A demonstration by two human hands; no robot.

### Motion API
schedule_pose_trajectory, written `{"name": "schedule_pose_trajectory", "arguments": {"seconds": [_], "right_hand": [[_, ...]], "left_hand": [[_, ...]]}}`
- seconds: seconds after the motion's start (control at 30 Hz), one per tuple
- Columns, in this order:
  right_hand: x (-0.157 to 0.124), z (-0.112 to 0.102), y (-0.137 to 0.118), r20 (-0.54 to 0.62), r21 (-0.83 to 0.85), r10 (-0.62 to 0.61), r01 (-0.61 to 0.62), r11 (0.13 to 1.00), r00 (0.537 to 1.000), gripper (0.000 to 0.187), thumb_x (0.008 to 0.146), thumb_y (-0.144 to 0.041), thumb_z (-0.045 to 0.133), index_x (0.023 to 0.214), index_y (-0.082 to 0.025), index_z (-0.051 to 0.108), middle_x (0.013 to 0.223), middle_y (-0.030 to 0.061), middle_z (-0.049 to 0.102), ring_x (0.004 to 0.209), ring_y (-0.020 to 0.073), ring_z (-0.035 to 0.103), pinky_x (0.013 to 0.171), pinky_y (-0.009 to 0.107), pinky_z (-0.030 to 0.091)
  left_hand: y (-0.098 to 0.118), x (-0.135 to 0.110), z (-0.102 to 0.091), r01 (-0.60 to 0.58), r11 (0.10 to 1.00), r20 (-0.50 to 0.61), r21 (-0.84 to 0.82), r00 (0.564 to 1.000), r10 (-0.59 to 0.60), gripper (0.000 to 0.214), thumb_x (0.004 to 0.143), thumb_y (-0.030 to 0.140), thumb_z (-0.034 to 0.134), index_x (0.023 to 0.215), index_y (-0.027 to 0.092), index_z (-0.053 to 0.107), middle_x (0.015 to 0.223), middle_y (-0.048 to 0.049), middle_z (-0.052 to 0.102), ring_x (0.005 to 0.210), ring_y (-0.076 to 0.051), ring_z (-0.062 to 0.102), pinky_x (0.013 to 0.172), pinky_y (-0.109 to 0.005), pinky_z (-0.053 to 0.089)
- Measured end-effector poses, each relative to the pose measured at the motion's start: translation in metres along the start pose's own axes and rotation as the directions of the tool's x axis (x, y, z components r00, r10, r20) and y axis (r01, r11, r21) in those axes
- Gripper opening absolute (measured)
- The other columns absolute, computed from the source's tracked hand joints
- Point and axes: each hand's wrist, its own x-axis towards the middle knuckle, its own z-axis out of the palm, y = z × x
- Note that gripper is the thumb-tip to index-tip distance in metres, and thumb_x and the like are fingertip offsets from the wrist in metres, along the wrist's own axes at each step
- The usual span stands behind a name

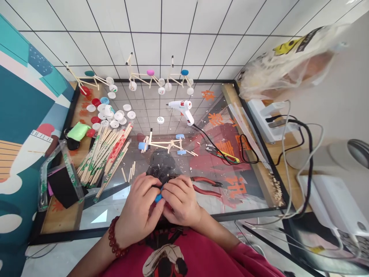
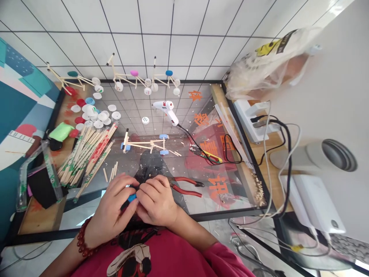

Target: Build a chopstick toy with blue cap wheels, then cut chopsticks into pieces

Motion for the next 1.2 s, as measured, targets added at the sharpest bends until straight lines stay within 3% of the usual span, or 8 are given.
{"name": "schedule_pose_trajectory", "arguments": {"seconds": [0.17, 0.33, 0.47, 0.63, 0.73, 0.87, 1.0, 1.2], "right_hand": [[0.000, -0.004, -0.002, -0.014, 0.072, -0.021, 0.022, 0.997, 1.000, 0.016, 0.081, -0.015, 0.055, 0.095, -0.019, 0.061, 0.085, 0.0033, 0.073, 0.080, 0.0194, 0.064, 0.089, 0.045, 0.041], [0.002, -0.005, -0.002, -0.024, 0.200, 0.092, -0.085, 0.976, 0.996, 0.013, 0.086, -0.017, 0.052, 0.096, -0.020, 0.060, 0.083, 0.0035, 0.071, 0.079, 0.0192, 0.063, 0.084, 0.042, 0.045], [0.001, -0.011, 0.002, -0.039, 0.305, 0.285, -0.260, 0.916, 0.958, 0.010, 0.093, -0.019, 0.050, 0.093, -0.020, 0.060, 0.079, 0.0041, 0.066, 0.076, 0.0183, 0.061, 0.076, 0.037, 0.048], [0.001, -0.017, 0.002, -0.005, 0.491, 0.459, -0.398, 0.775, 0.888, 0.016, 0.100, -0.027, 0.051, 0.100, -0.021, 0.065, 0.086, 0.0053, 0.068, 0.083, 0.0178, 0.064, 0.075, 0.032, 0.053], [0.002, -0.015, 0.000, 0.043, 0.533, 0.446, -0.398, 0.747, 0.894, 0.020, 0.100, -0.028, 0.051, 0.111, -0.021, 0.067, 0.091, 0.0064, 0.071, 0.084, 0.0171, 0.068, 0.074, 0.029, 0.056], [0.001, -0.011, -0.001, 0.008, 0.498, 0.420, -0.368, 0.785, 0.907, 0.016, 0.099, -0.027, 0.055, 0.107, -0.022, 0.068, 0.090, 0.0056, 0.072, 0.085, 0.0173, 0.069, 0.075, 0.030, 0.058], [0.002, -0.009, -0.001, -0.077, 0.436, 0.334, -0.270, 0.859, 0.939, 0.013, 0.095, -0.023, 0.062, 0.108, -0.023, 0.066, 0.090, 0.0054, 0.072, 0.082, 0.0176, 0.068, 0.074, 0.033, 0.058], [0.002, -0.007, -0.001, -0.121, 0.428, 0.320, -0.241, 0.871, 0.940, 0.008, 0.093, -0.021, 0.065, 0.101, -0.023, 0.063, 0.081, 0.0027, 0.071, 0.076, 0.0161, 0.067, 0.071, 0.031, 0.056]], "left_hand": [[0.001, 0.006, -0.007, -0.110, 0.990, 0.114, 0.086, 0.988, 0.100, 0.011, 0.087, 0.013, 0.056, 0.087, 0.021, 0.063, 0.103, -0.0072, 0.066, 0.105, -0.025, 0.058, 0.116, -0.051, 0.028], [-0.002, 0.007, -0.009, -0.144, 0.984, 0.008, 0.105, 0.990, 0.144, 0.009, 0.086, 0.016, 0.060, 0.084, 0.023, 0.065, 0.106, -0.0088, 0.064, 0.101, -0.025, 0.058, 0.106, -0.048, 0.038], [-0.003, -0.006, -0.020, 0.023, 0.971, -0.108, -0.239, 0.993, -0.050, 0.015, 0.090, 0.021, 0.058, 0.077, 0.022, 0.065, 0.104, -0.0087, 0.063, 0.091, -0.023, 0.059, 0.083, -0.036, 0.048], [-0.004, -0.013, -0.030, 0.307, 0.449, 0.046, -0.839, 0.863, -0.503, 0.021, 0.096, 0.032, 0.056, 0.100, 0.021, 0.074, 0.091, -0.0080, 0.067, 0.066, -0.015, 0.058, 0.064, -0.032, 0.050], [-0.002, -0.006, -0.019, 0.410, 0.132, 0.266, -0.902, 0.771, -0.578, 0.024, 0.083, 0.033, 0.076, 0.103, 0.019, 0.077, 0.078, -0.0059, 0.065, 0.059, -0.012, 0.055, 0.052, -0.024, 0.046], [0.002, 0.004, 0.001, 0.414, -0.050, 0.361, -0.909, 0.720, -0.592, 0.022, 0.081, 0.035, 0.078, 0.095, 0.018, 0.078, 0.065, -0.0002, 0.056, 0.052, -0.005, 0.044, 0.045, -0.015, 0.036], [0.000, 0.008, 0.011, 0.359, 0.023, 0.287, -0.933, 0.782, -0.553, 0.032, 0.086, 0.037, 0.072, 0.115, 0.022, 0.073, 0.103, -0.0087, 0.069, 0.081, -0.013, 0.063, 0.072, -0.024, 0.055], [-0.008, 0.005, 0.013, 0.395, 0.418, 0.131, -0.818, 0.836, -0.533, 0.027, 0.087, 0.031, 0.072, 0.113, 0.027, 0.074, 0.116, -0.0077, 0.074, 0.096, -0.020, 0.070, 0.090, -0.032, 0.057]]}}
